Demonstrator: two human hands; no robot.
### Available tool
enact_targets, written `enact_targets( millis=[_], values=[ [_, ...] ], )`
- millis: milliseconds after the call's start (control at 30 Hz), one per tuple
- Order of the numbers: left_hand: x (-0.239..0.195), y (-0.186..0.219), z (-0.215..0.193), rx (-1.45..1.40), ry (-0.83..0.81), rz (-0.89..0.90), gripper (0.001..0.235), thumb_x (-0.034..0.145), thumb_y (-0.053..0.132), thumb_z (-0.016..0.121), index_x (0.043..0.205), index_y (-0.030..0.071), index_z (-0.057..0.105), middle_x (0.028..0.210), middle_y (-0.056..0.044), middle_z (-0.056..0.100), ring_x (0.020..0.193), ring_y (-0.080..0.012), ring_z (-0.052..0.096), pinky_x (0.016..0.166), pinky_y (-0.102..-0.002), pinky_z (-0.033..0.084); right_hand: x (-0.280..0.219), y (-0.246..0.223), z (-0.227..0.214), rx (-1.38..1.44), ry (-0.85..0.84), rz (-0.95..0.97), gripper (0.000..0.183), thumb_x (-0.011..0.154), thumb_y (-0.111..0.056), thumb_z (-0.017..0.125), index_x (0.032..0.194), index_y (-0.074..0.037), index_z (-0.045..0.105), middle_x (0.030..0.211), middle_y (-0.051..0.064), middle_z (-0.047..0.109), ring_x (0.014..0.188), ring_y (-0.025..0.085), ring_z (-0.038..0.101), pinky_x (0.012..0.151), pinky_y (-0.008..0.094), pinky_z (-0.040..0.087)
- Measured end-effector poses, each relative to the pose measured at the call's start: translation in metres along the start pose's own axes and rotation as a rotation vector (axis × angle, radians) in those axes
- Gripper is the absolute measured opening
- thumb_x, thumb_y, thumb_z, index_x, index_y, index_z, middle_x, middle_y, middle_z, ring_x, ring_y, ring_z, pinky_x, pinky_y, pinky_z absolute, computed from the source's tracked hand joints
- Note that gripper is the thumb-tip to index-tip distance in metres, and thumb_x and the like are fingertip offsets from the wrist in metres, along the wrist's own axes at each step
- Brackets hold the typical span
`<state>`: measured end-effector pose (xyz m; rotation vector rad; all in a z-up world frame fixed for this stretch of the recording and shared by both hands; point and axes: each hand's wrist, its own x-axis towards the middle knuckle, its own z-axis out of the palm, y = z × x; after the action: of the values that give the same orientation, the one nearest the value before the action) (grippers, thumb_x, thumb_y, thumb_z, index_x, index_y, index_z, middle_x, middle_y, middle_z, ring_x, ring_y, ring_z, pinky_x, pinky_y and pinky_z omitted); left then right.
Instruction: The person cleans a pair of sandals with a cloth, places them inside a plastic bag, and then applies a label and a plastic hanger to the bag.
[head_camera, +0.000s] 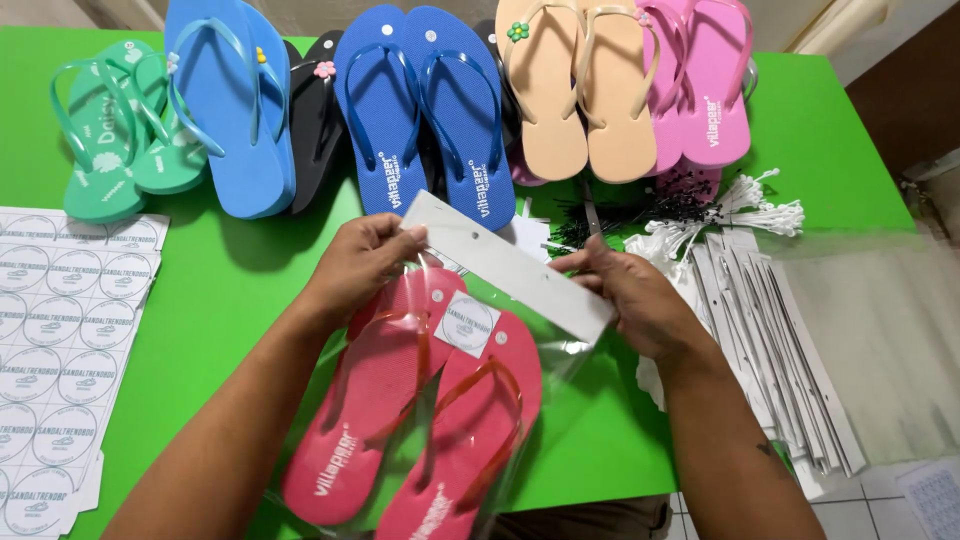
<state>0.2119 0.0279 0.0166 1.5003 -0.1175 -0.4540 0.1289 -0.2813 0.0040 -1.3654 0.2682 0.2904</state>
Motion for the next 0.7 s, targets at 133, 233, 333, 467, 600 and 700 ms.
enact_targets(
  millis=[133,233,333,467,600,700],
  values=[
    [0.001,-0.033,-0.004,-0.213,0.209,0.014,0.021,0.101,0.021,0.07,0.099,0.0,0.064,0.076,-0.016,0.074,0.058,-0.0126,0.068,0.052,-0.022,0.053,0.011,0.006,0.008,0.198,0.011,-0.137,0.059,0.103,-0.053,0.05,0.125,0.0,0.065,0.108,0.015,0.076,0.094,0.024,0.076,0.081,0.041,0.064],
    [-0.009,-0.022,0.015,-0.36,0.333,0.068,0.016,0.102,0.016,0.067,0.099,0.002,0.061,0.078,-0.018,0.075,0.059,-0.0144,0.069,0.053,-0.024,0.056,0.02,0.017,0.016,0.09,0.058,-0.161,0.026,0.098,-0.021,0.069,0.106,0.004,0.064,0.101,0.02,0.076,0.087,0.025,0.078,0.069,0.034,0.064],
    [-0.017,-0.009,0.026,-0.403,0.309,0.053,0.015,0.097,0.013,0.073,0.099,0.001,0.064,0.08,-0.015,0.075,0.066,-0.0162,0.071,0.061,-0.028,0.06,0.025,0.023,0.026,0.087,0.201,-0.137,0.024,0.099,-0.016,0.07,0.103,0.008,0.066,0.093,0.021,0.075,0.082,0.028,0.078,0.07,0.036,0.064],
    [-0.016,-0.006,0.033,-0.32,0.265,-0.028,0.027,0.081,0.01,0.086,0.097,-0.001,0.067,0.08,-0.015,0.076,0.067,-0.0171,0.07,0.064,-0.032,0.06,0.023,0.017,0.04,0.091,0.303,-0.208,0.019,0.097,-0.011,0.072,0.099,0.008,0.068,0.086,0.021,0.075,0.076,0.025,0.076,0.07,0.036,0.065],
    [-0.017,0.009,0.04,-0.349,0.31,-0.118,0.025,0.075,0.008,0.088,0.09,-0.001,0.069,0.076,-0.013,0.073,0.067,-0.017,0.068,0.065,-0.032,0.058,0.019,0.011,0.054,0.025,0.349,-0.267,0.019,0.1,-0.014,0.07,0.096,0.004,0.067,0.084,0.019,0.077,0.073,0.018,0.074,0.069,0.032,0.063],
    [-0.013,0.007,0.04,-0.312,0.339,-0.153,0.025,0.071,0.007,0.089,0.086,-0.002,0.071,0.072,-0.014,0.072,0.064,-0.0178,0.067,0.063,-0.033,0.058,0.02,0.013,0.054,-0.034,0.358,-0.276,0.02,0.101,-0.016,0.068,0.095,0.003,0.069,0.085,0.02,0.078,0.072,0.019,0.075,0.067,0.031,0.062]
  ],
)
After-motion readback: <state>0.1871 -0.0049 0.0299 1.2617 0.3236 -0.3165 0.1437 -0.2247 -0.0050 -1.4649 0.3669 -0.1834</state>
